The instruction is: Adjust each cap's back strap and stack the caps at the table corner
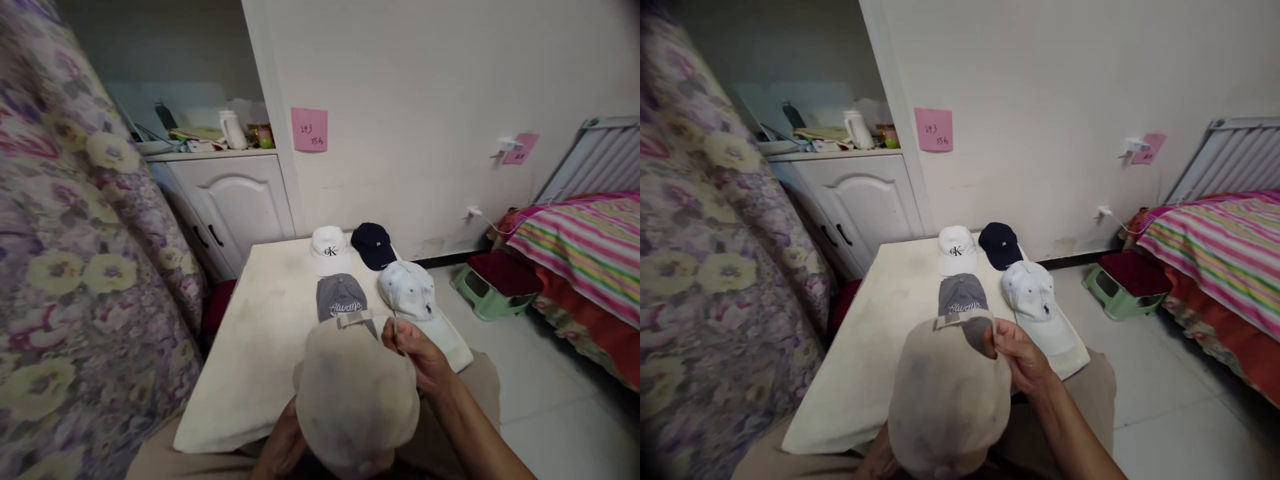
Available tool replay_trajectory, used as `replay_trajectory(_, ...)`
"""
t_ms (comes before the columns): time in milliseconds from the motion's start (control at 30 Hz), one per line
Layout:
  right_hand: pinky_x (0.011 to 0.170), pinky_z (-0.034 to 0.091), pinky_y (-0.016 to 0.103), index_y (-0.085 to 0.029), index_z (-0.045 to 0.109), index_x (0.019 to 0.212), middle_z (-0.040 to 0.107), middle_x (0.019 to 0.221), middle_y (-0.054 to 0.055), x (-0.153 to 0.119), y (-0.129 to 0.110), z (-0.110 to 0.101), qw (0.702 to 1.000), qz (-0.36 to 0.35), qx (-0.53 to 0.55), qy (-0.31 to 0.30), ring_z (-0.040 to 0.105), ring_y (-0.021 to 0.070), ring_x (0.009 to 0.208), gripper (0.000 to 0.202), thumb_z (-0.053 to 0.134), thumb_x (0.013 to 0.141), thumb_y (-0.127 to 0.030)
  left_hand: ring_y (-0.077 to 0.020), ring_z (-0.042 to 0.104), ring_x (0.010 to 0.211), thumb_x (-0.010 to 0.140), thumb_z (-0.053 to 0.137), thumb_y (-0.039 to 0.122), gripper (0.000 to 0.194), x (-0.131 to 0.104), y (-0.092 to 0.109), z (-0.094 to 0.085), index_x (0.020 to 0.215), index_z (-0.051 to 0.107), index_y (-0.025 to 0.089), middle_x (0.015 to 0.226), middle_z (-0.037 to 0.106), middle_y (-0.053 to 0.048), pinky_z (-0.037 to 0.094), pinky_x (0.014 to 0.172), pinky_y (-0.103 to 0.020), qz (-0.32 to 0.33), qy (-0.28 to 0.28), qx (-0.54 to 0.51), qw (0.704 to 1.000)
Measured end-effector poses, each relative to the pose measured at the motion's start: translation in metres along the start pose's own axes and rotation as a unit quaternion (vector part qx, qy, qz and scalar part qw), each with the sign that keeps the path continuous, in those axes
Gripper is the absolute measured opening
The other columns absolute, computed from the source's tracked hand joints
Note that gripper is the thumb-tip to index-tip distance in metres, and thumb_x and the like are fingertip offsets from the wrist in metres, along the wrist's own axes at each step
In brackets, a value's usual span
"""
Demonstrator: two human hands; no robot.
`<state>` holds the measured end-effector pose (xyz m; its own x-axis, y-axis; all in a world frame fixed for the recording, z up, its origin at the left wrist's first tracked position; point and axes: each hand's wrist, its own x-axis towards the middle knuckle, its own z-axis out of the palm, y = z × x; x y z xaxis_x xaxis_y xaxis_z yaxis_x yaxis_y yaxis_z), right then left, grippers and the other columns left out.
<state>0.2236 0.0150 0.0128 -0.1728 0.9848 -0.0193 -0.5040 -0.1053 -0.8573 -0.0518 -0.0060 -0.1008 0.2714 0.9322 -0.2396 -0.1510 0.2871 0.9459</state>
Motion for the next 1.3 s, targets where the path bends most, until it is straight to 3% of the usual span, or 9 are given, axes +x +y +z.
replay_trajectory(100,0.047,0.034,0.024,-0.021,0.056,0.075,0.046,0.055,-0.004,-0.007,-0.004,-0.002,1.0,-0.004,-0.007,-0.013,0.037,0.0112,0.048,0.041,0.078,0.064,-0.053,-0.0385,0.069,0.093,0.064,0.08,0.046,0.041,0.002,0.014,-0.001,0.098,0.079,0.023,0.079,0.077,-0.011,0.055,0.078,-0.05,-0.053,-0.034,-0.049,0.997)
replay_trajectory(200,0.047,0.033,0.023,-0.021,0.055,0.075,0.046,0.057,-0.004,-0.011,-0.004,-0.002,1.0,-0.004,-0.002,-0.009,0.037,0.0108,0.049,0.04,0.078,0.064,-0.051,-0.0345,0.067,0.096,0.064,0.078,0.033,0.039,0.004,0.034,-0.006,0.101,0.077,0.021,0.09,0.076,-0.01,0.051,0.085,-0.045,-0.042,-0.088,-0.098,0.99)
replay_trajectory(300,0.05,0.036,0.023,-0.02,0.056,0.075,0.051,0.061,-0.002,-0.015,-0.001,0.0,1.0,0.006,0.01,-0.002,0.042,0.0111,0.052,0.039,0.08,0.062,-0.048,-0.0284,0.065,0.093,0.074,0.072,0.046,0.04,0.004,0.06,-0.003,0.103,0.076,0.018,0.094,0.073,-0.011,0.048,0.085,-0.038,0.012,-0.136,-0.091,0.986)
replay_trajectory(400,0.051,0.039,0.024,-0.02,0.056,0.074,0.054,0.064,-0.001,-0.019,0.003,0.003,1.0,0.005,0.007,-0.007,0.046,0.0116,0.053,0.037,0.08,0.064,-0.047,-0.026,0.062,0.091,0.083,0.063,0.06,0.053,0.002,0.088,0.013,0.107,0.076,0.015,0.097,0.072,-0.013,0.045,0.084,-0.035,0.05,-0.167,0.013,0.985)
replay_trajectory(600,0.044,0.033,0.023,-0.021,0.057,0.072,0.052,0.053,-0.003,-0.025,-0.01,0.013,0.998,-0.012,-0.023,-0.065,0.04,0.0109,0.044,0.037,0.079,0.066,-0.05,-0.015,0.054,0.069,0.08,0.074,0.045,0.031,-0.006,0.126,0.054,0.094,0.07,0.018,0.078,0.065,-0.002,0.035,0.063,-0.024,0.046,-0.16,0.031,0.986)
replay_trajectory(800,0.045,0.036,0.021,-0.018,0.062,0.075,0.057,0.053,-0.002,-0.027,-0.038,0.018,0.989,-0.074,-0.025,-0.123,0.046,0.0104,0.045,0.033,0.079,0.072,-0.046,-0.012,0.049,0.064,0.077,0.078,0.042,0.032,-0.017,0.155,0.066,0.087,0.065,0.015,0.074,0.061,0.0,0.034,0.059,-0.022,0.09,-0.148,-0.006,0.985)
replay_trajectory(1000,0.042,0.035,0.017,-0.017,0.066,0.097,0.067,0.065,0.0,-0.031,-0.03,0.008,0.98,-0.059,-0.07,-0.178,0.047,0.0066,0.044,0.026,0.075,0.083,-0.036,-0.0095,0.046,0.064,0.085,0.073,0.037,0.023,-0.027,0.151,0.071,0.089,0.064,0.016,0.073,0.058,0.003,0.032,0.058,-0.02,0.1,-0.104,0.073,0.987)
replay_trajectory(1167,0.039,0.031,0.015,-0.021,0.065,0.118,0.068,0.074,-0.001,-0.035,-0.017,0.008,0.977,-0.041,-0.15,-0.144,0.042,0.0036,0.043,0.038,0.074,0.085,-0.038,-0.0088,0.043,0.061,0.085,0.071,0.038,0.024,-0.03,0.137,0.076,0.087,0.062,0.016,0.07,0.055,0.004,0.03,0.055,-0.02,0.075,-0.082,0.096,0.989)
replay_trajectory(1300,0.06,0.049,0.019,-0.025,0.071,0.113,0.071,0.088,0.001,-0.036,-0.021,0.024,0.965,-0.057,-0.23,-0.112,0.063,0.0106,0.069,0.037,0.081,0.078,-0.032,-0.0088,0.044,0.061,0.083,0.073,0.038,0.025,-0.032,0.135,0.079,0.085,0.063,0.015,0.069,0.056,0.003,0.03,0.054,-0.02,0.065,-0.08,0.075,0.992)
